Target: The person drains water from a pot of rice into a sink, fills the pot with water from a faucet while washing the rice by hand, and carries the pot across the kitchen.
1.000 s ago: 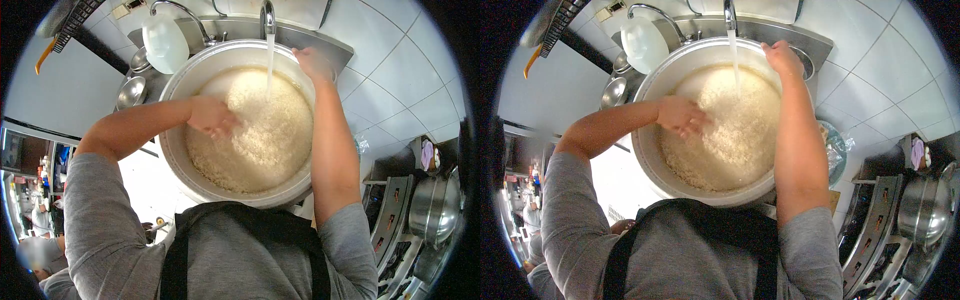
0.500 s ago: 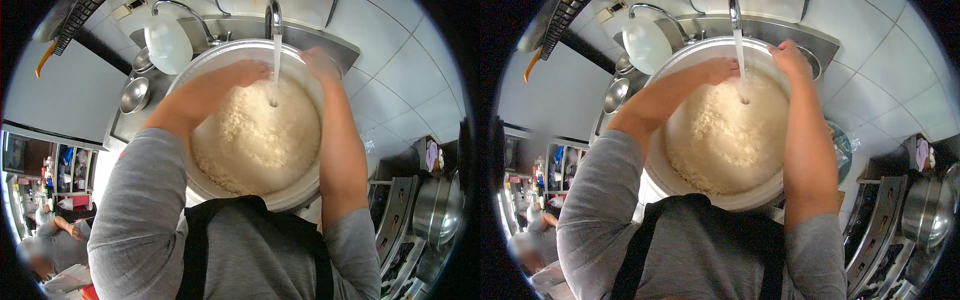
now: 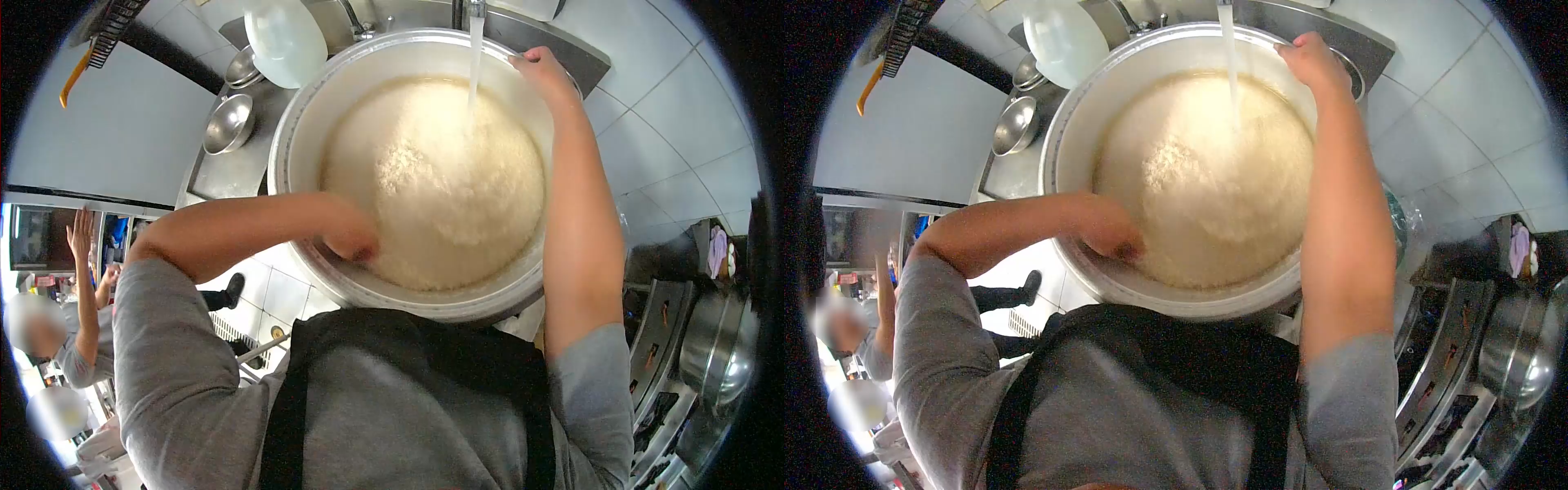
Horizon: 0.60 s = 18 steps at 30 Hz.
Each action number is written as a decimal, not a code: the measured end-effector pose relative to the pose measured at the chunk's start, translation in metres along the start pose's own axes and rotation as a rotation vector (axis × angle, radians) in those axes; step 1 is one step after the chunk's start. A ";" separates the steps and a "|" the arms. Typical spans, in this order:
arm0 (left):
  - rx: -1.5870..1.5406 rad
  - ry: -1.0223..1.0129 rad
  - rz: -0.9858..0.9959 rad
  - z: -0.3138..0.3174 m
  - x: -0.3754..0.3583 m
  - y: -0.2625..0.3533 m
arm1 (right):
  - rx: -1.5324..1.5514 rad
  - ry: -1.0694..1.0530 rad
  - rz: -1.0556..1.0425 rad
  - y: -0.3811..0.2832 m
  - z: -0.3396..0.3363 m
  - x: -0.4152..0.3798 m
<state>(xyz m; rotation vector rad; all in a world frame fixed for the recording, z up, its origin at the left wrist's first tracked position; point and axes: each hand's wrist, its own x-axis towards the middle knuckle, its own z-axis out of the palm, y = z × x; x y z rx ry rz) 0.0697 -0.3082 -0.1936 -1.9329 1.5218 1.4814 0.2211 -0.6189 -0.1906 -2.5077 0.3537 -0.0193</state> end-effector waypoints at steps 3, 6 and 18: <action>-0.497 0.141 0.316 -0.005 0.051 0.015 | -0.022 0.018 -0.033 -0.002 -0.003 -0.005; -0.395 0.750 0.395 -0.024 0.052 0.000 | -0.007 0.042 -0.040 0.008 0.006 0.009; 0.479 0.750 0.579 -0.049 0.105 -0.009 | 0.024 0.023 -0.037 0.003 0.003 0.004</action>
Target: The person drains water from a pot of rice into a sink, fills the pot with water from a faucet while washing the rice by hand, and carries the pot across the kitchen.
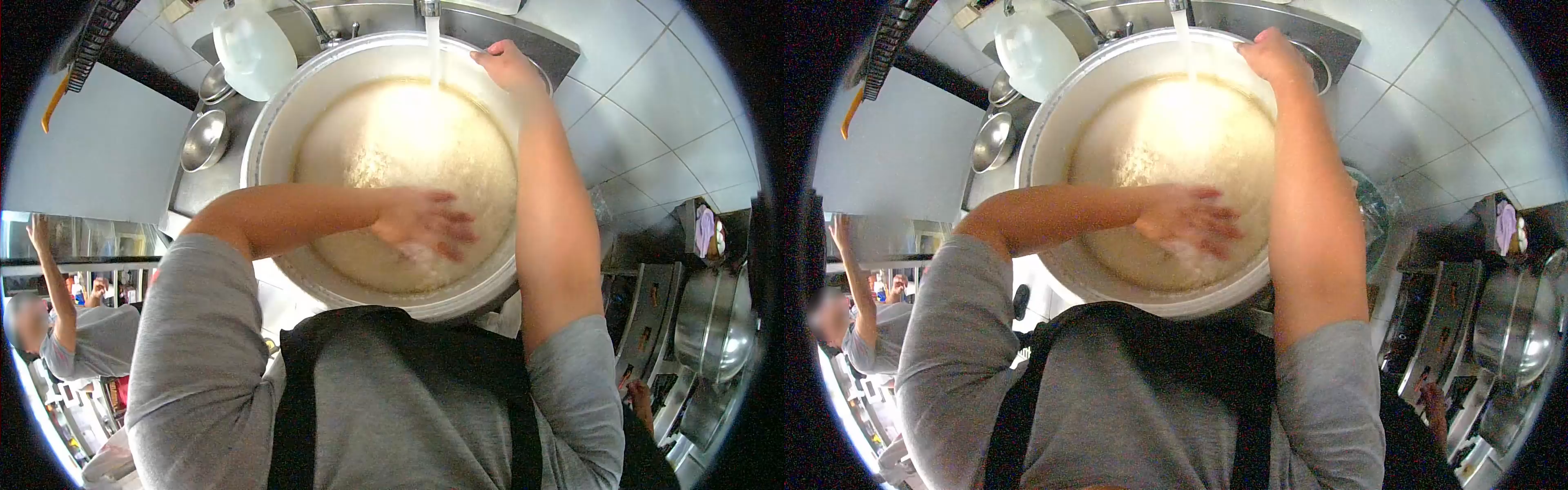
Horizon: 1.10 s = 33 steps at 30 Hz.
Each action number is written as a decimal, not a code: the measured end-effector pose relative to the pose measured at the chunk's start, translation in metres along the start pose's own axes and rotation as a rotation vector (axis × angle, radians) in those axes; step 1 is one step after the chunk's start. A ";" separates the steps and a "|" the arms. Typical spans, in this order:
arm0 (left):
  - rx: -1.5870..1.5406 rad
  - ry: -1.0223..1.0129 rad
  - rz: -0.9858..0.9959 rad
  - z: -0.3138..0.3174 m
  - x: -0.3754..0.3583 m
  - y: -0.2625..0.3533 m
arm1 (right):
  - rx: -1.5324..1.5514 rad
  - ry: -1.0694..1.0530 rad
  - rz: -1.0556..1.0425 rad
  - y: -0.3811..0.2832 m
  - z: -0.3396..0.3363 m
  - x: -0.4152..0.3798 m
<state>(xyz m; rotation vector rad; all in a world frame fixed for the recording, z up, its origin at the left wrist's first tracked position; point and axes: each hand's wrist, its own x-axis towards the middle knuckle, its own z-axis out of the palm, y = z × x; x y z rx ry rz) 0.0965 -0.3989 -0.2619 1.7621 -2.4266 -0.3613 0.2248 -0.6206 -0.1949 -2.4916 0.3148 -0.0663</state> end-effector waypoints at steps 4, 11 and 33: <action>0.087 0.103 -0.304 -0.001 -0.008 -0.030 | -0.012 -0.007 0.032 -0.007 -0.005 -0.010; 0.071 -0.025 -0.879 0.000 -0.086 -0.009 | -0.015 0.019 -0.017 0.002 0.001 0.003; 0.103 0.091 -0.451 0.003 0.044 0.008 | -0.055 0.037 -0.014 -0.001 0.002 -0.003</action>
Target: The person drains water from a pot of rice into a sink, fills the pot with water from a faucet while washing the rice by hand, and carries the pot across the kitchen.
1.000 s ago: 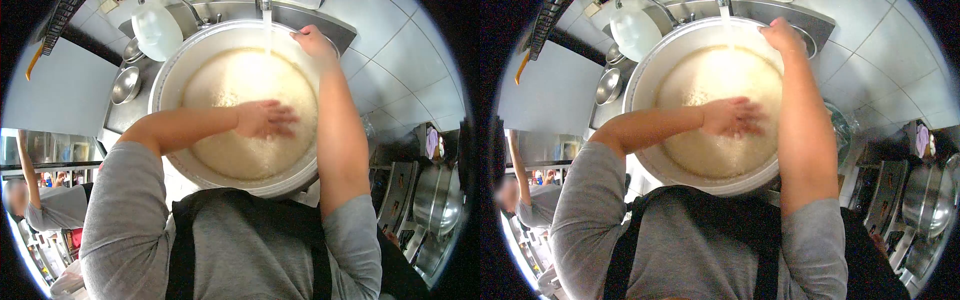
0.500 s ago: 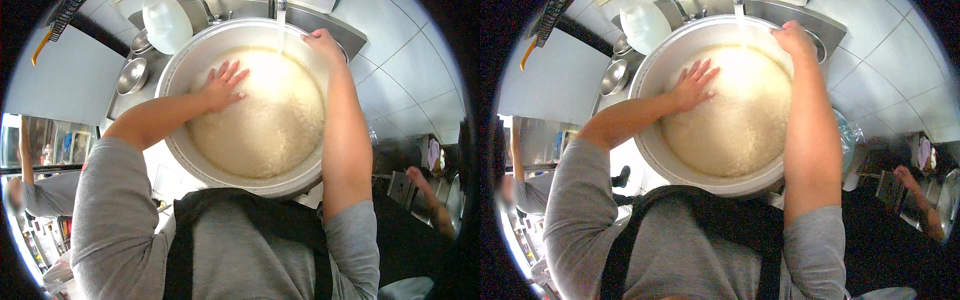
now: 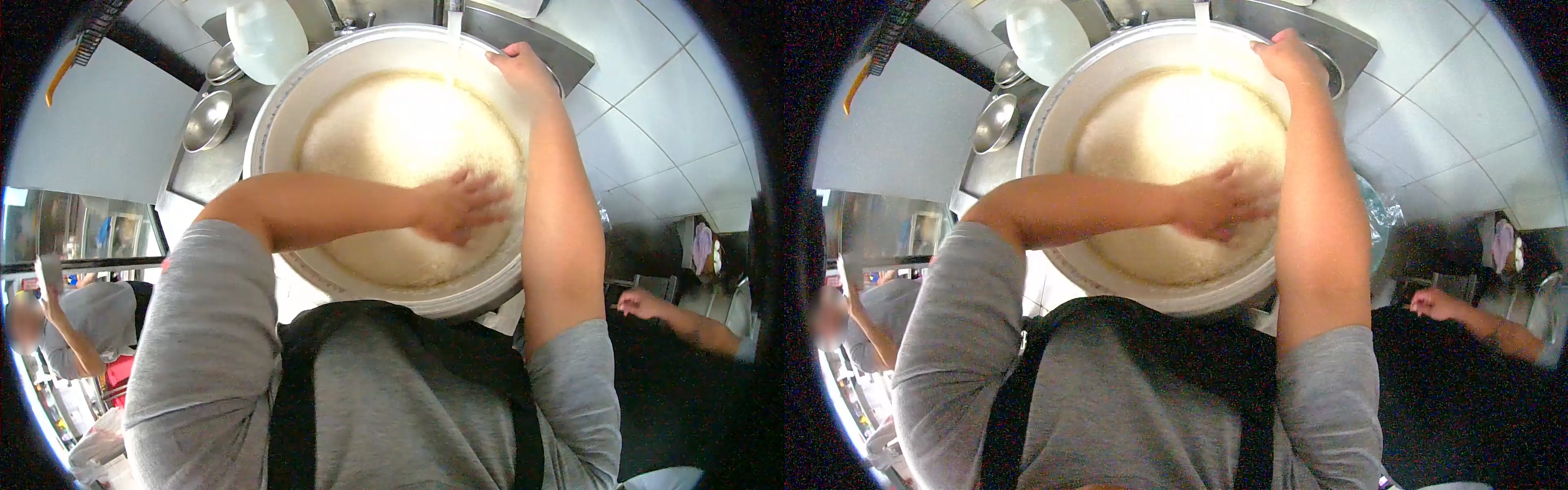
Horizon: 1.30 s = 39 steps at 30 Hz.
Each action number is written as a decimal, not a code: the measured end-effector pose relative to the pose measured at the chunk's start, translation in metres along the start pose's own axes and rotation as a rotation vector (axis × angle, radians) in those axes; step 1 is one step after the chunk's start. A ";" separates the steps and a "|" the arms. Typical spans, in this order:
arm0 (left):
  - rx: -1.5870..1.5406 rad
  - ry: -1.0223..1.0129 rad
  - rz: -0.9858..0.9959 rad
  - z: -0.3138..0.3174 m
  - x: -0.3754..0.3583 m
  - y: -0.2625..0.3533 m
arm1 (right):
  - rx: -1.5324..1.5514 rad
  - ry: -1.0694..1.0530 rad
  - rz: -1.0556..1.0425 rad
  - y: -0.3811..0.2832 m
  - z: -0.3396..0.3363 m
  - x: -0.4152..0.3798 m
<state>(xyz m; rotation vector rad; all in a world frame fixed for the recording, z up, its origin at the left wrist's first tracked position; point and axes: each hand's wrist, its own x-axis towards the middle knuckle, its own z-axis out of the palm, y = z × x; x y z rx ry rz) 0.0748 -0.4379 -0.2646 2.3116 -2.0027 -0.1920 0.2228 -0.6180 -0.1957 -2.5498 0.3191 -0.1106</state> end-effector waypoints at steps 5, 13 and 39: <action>-0.074 -0.318 0.452 -0.027 -0.102 -0.003 | -0.018 -0.013 -0.007 -0.002 -0.002 0.000; 0.051 -0.459 -0.315 -0.061 -0.167 -0.074 | 0.021 -0.053 -0.005 0.003 0.004 0.012; 0.304 -0.027 -0.059 -0.031 -0.017 -0.170 | -0.016 -0.018 0.016 -0.005 -0.004 -0.003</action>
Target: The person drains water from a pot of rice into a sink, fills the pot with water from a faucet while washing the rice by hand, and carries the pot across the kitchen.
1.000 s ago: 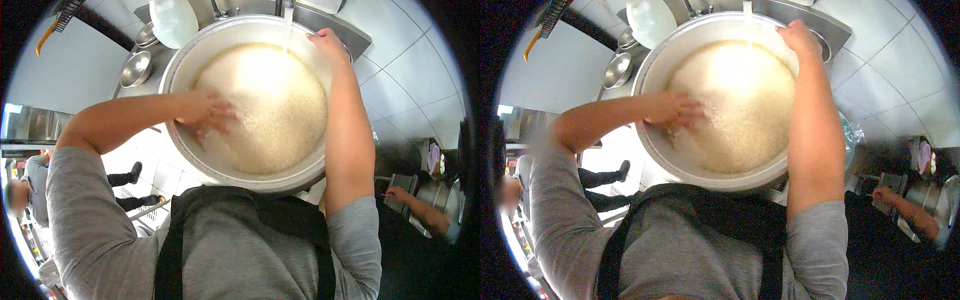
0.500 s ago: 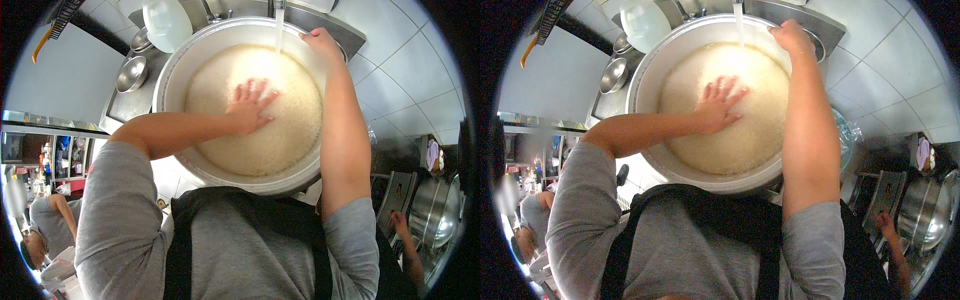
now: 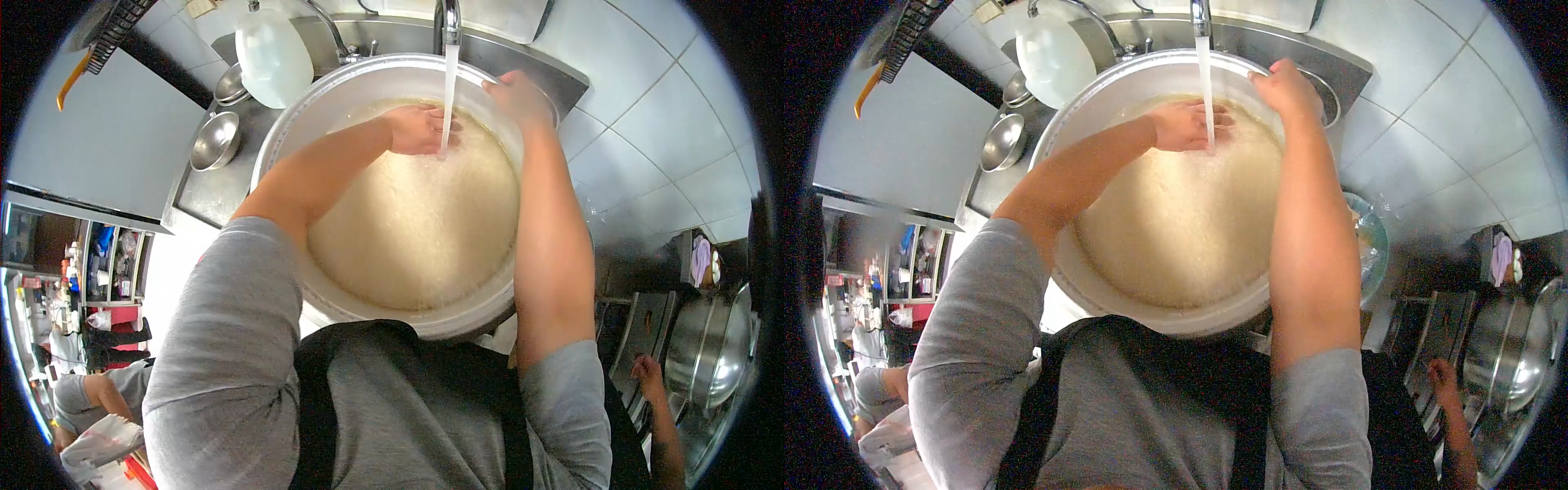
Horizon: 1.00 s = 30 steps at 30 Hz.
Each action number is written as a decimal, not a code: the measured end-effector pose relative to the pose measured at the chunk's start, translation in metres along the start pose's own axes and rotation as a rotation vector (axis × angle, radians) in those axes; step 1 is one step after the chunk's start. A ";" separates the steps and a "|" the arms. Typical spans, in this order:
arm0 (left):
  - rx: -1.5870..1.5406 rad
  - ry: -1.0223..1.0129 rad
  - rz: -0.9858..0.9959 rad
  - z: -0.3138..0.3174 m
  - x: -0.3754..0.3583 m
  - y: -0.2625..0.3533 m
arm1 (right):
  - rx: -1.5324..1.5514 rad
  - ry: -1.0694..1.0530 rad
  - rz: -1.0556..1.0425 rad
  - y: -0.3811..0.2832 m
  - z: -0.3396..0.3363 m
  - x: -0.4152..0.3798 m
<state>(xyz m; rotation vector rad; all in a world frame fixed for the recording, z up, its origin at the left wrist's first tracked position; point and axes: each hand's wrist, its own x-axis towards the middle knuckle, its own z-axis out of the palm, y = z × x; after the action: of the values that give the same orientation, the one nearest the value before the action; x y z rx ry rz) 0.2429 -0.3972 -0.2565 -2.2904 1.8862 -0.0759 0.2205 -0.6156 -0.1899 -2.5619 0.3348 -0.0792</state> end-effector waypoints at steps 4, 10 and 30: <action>0.285 -0.151 -0.097 -0.007 -0.024 -0.030 | -0.029 -0.023 -0.005 0.003 0.001 0.003; 0.176 -0.632 -0.297 -0.048 -0.193 0.047 | 0.064 -0.077 0.032 0.004 0.003 0.008; -1.468 0.313 -0.808 -0.057 0.080 0.204 | 0.038 -0.052 -0.033 -0.004 -0.007 -0.002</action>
<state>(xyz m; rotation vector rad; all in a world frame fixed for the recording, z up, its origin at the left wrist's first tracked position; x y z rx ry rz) 0.0529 -0.5188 -0.2400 -3.9817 0.8680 1.3009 0.2181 -0.6154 -0.1823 -2.5269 0.2690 -0.0308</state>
